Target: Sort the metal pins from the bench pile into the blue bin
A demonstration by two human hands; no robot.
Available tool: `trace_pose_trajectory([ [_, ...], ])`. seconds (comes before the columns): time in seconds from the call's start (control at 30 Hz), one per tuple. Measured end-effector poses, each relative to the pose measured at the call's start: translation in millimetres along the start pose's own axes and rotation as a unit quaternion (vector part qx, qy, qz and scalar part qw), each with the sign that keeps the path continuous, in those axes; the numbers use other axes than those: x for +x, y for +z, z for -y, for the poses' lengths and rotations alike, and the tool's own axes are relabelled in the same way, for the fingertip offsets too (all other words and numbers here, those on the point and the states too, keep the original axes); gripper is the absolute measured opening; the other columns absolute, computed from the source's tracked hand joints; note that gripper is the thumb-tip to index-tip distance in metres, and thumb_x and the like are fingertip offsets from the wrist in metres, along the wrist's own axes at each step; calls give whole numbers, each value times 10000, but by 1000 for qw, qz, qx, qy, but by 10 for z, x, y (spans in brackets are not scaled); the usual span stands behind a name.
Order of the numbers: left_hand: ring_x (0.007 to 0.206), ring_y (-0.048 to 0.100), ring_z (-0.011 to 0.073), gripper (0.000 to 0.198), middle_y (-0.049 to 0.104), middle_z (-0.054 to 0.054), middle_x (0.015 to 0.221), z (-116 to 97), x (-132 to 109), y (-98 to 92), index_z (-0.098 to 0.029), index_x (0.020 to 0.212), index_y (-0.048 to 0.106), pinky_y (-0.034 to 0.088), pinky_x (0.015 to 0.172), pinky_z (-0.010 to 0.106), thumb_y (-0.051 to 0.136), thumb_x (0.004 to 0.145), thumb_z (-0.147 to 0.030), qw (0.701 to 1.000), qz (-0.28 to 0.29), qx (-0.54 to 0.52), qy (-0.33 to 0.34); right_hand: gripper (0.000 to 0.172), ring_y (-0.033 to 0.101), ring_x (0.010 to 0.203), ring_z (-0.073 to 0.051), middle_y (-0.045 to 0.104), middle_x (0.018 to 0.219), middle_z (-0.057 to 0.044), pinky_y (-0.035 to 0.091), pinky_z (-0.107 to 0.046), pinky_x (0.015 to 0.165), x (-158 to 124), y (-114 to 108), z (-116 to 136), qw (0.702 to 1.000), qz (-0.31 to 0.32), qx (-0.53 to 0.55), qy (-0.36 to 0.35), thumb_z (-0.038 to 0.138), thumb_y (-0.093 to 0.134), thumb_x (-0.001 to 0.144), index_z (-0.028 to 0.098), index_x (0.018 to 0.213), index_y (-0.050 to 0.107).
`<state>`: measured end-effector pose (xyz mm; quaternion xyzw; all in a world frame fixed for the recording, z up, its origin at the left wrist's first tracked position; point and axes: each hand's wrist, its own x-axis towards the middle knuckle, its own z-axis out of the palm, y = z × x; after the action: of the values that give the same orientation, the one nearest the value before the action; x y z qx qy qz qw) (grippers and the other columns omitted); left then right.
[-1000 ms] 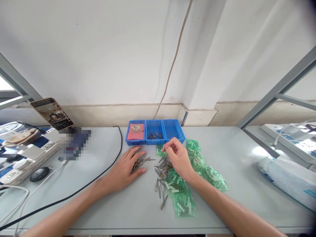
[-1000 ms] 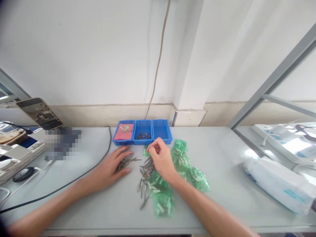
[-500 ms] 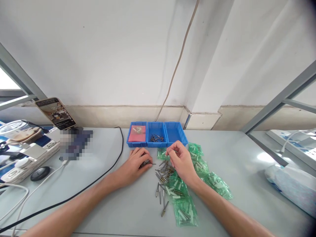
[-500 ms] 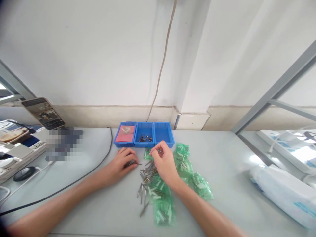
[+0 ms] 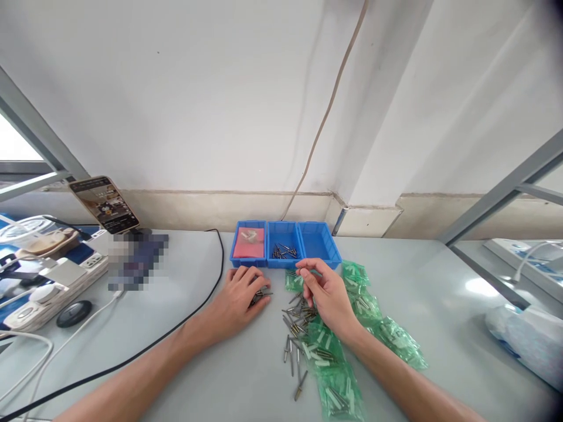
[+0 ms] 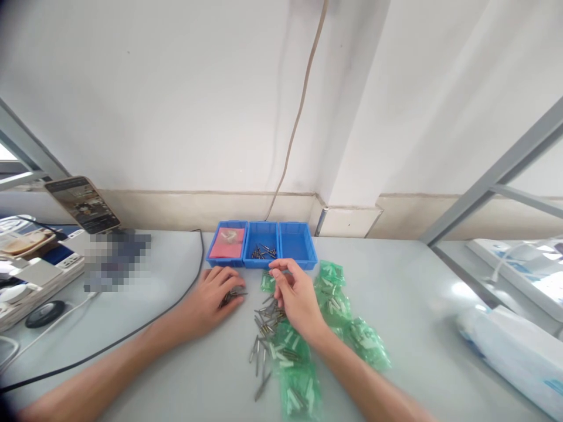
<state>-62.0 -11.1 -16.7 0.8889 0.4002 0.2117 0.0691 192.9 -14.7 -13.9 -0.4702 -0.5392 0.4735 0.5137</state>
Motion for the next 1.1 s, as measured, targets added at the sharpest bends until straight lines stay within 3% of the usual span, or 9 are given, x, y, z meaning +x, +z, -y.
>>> trace_pose_trajectory([
  [0.2,1095,564,278,213,648,65,1223,29,-17,19,-253,1242,627,431,942,443,596,1084,-395,1000,-7,18,-10,357,534,495,-112,666,849,-8,413,-241,407,0,-6,40,1000,1,-9,0,581,683,981,238,1076,701],
  [0.4,1081,569,281,299,640,72,1211,68,-35,5,-249,1217,630,440,917,430,626,1057,-501,1000,-11,16,-10,386,451,449,-113,549,657,45,360,-253,415,-24,10,91,1000,0,-24,3,618,665,982,235,1019,698],
  [0.5,1093,570,284,387,622,76,1235,94,-37,1,-252,1232,625,442,924,431,670,1015,-569,1000,-6,4,-11,392,452,463,-109,551,717,39,374,-258,430,-33,16,85,999,-6,-33,-15,609,602,1021,234,1090,697],
  [0.73,1071,549,264,224,621,60,1203,106,-31,4,-255,1222,612,423,924,421,577,1097,-438,1000,5,-27,-15,387,500,545,-116,676,1015,-28,384,-251,444,-17,-15,41,999,-4,-42,-23,529,616,1030,263,1309,648],
  [0.93,1027,545,252,128,626,49,1168,116,-33,19,-251,1162,615,418,908,409,581,1100,-359,999,11,-35,-13,240,551,595,-164,604,729,21,443,-275,530,-45,-7,35,994,0,-108,-26,490,652,1022,254,1050,682],
  [1.1,994,549,239,51,633,38,1114,126,-26,39,-240,1104,613,414,889,394,594,1084,-283,999,8,-42,-11,251,542,577,-162,582,706,33,448,-268,506,-80,19,52,995,19,-96,-19,511,617,1040,266,1085,645],
])
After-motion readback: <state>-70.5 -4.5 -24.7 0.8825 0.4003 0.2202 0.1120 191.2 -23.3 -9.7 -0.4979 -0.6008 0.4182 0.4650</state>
